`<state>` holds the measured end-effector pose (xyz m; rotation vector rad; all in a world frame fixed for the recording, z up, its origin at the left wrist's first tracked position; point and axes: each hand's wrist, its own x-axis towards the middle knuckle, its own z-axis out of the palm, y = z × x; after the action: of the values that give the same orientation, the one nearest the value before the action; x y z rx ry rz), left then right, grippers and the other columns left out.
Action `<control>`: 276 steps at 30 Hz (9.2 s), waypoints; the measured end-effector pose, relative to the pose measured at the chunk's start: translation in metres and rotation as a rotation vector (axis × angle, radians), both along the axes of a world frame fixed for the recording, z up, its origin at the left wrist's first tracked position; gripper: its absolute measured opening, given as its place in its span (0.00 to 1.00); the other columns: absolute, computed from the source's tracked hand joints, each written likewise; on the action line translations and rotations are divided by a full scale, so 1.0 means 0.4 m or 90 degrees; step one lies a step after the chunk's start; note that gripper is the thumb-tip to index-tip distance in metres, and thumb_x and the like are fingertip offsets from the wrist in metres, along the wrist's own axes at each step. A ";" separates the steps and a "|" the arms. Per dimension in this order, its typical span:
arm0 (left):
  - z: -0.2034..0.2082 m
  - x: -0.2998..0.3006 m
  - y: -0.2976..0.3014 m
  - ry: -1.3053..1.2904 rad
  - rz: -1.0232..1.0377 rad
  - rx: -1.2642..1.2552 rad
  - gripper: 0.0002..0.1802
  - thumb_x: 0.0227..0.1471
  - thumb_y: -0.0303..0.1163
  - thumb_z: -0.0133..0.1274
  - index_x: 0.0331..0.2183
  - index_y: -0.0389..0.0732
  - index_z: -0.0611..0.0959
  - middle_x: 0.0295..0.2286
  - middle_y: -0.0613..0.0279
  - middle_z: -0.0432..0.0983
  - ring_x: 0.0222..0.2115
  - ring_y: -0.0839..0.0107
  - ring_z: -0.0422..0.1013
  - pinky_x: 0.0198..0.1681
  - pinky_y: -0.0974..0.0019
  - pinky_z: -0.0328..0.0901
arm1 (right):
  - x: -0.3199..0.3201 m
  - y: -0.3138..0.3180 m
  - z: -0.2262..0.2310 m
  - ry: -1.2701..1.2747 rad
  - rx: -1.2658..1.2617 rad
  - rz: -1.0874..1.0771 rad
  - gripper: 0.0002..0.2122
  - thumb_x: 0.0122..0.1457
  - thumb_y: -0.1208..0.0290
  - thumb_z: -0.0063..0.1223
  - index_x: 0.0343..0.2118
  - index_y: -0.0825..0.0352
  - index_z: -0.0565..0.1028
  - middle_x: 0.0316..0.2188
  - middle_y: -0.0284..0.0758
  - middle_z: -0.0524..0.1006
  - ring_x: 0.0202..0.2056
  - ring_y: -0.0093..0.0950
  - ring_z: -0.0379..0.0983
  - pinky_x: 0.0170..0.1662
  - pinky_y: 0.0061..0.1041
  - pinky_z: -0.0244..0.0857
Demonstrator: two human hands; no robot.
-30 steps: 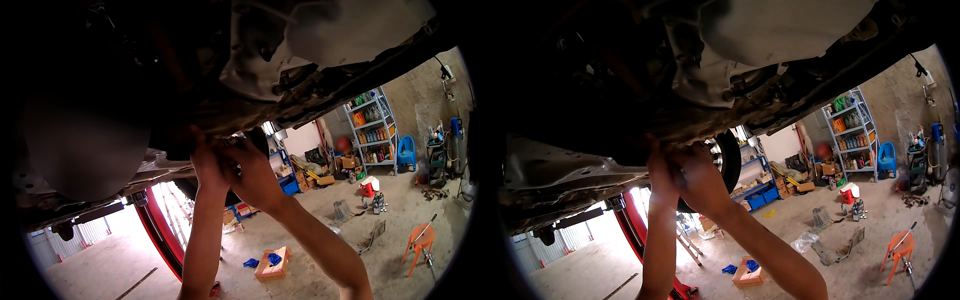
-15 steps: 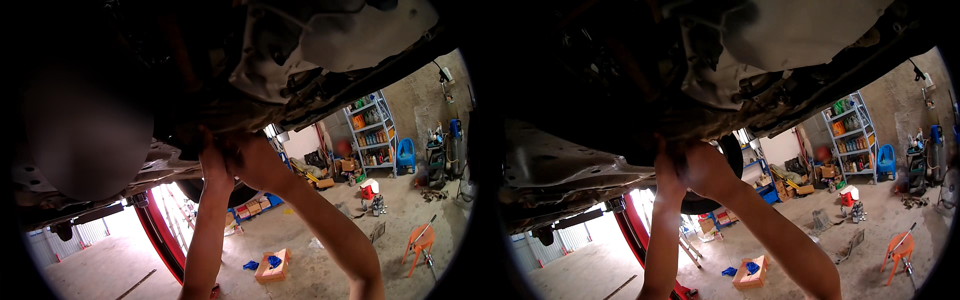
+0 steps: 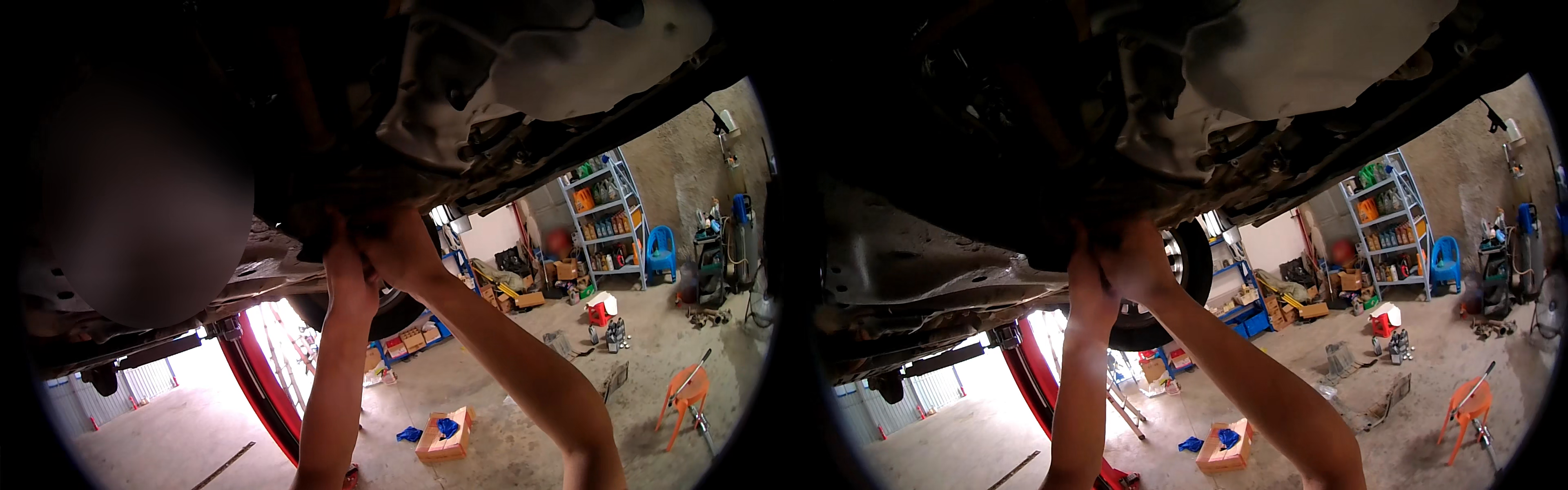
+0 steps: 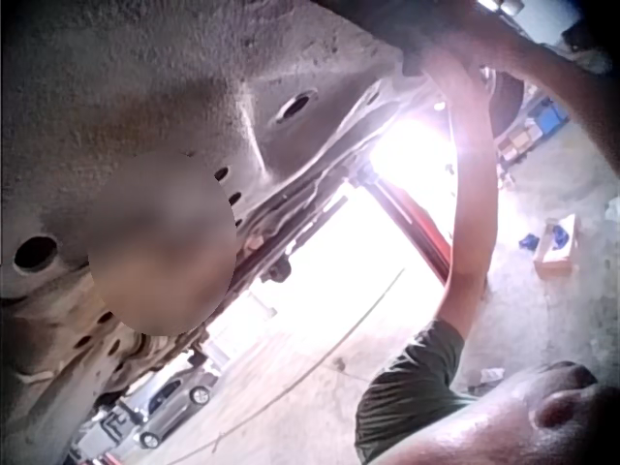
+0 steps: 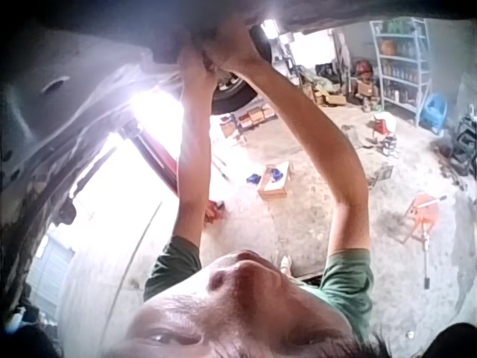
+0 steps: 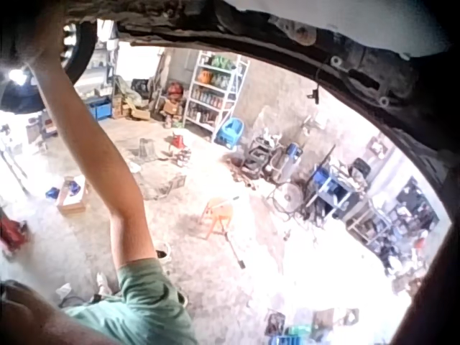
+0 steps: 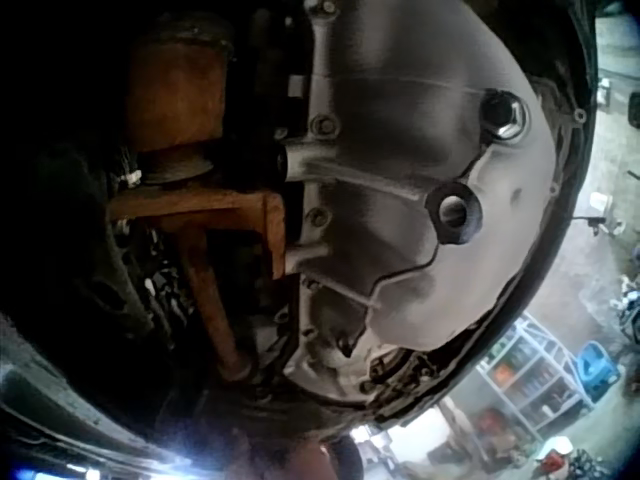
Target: The person uses a torque wrench to loosen and remove a bolt from the underside of a car. They then sit on a stool to handle a metal part, possibly an oil filter, before returning to the car to install the part by hand.
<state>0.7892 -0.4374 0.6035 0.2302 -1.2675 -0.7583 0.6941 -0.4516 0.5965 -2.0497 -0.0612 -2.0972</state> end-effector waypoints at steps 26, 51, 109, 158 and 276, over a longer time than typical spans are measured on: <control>0.016 -0.099 -0.007 0.118 0.113 -0.027 0.28 0.61 0.61 0.33 0.27 0.47 0.69 0.13 0.74 0.54 0.11 0.81 0.47 0.12 0.75 0.42 | -0.122 0.061 0.157 -0.039 -0.365 -0.647 0.02 0.49 0.78 0.52 0.24 0.67 0.76 0.25 0.45 0.76 0.33 0.42 0.76 0.35 0.36 0.73; 0.013 -0.104 0.004 0.132 0.116 -0.029 0.26 0.60 0.59 0.40 0.27 0.46 0.64 0.16 0.72 0.53 0.14 0.79 0.49 0.14 0.73 0.42 | -0.129 0.124 0.230 0.223 -0.368 -0.783 0.09 0.49 0.75 0.54 0.34 0.68 0.77 0.36 0.39 0.77 0.41 0.37 0.74 0.44 0.33 0.72; 0.017 -0.079 -0.155 0.143 0.020 -0.210 0.16 0.60 0.41 0.52 0.36 0.37 0.82 0.32 0.69 0.79 0.30 0.82 0.74 0.29 0.71 0.66 | -0.051 0.135 0.153 -0.099 -0.022 -0.563 0.04 0.41 0.75 0.59 0.22 0.68 0.78 0.22 0.49 0.78 0.29 0.45 0.79 0.34 0.37 0.75; 0.009 0.011 -0.333 0.003 -0.370 -0.267 0.29 0.60 0.51 0.29 0.54 0.45 0.67 0.52 0.63 0.66 0.52 0.71 0.62 0.55 0.66 0.57 | 0.034 0.041 0.154 -0.354 -0.042 -0.508 0.06 0.45 0.72 0.56 0.28 0.64 0.76 0.32 0.46 0.77 0.31 0.46 0.77 0.33 0.42 0.72; 0.009 0.038 -0.347 -0.016 -0.376 -0.286 0.21 0.59 0.49 0.35 0.43 0.46 0.73 0.37 0.69 0.71 0.40 0.77 0.66 0.47 0.72 0.59 | 0.013 0.038 0.154 -0.289 -0.082 -0.402 0.10 0.48 0.74 0.54 0.34 0.70 0.73 0.34 0.50 0.75 0.31 0.51 0.76 0.33 0.44 0.73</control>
<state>0.8044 -0.5762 0.6072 -0.5229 -1.5109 -0.9387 0.6993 -0.4364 0.6581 -1.7588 0.4494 -2.9748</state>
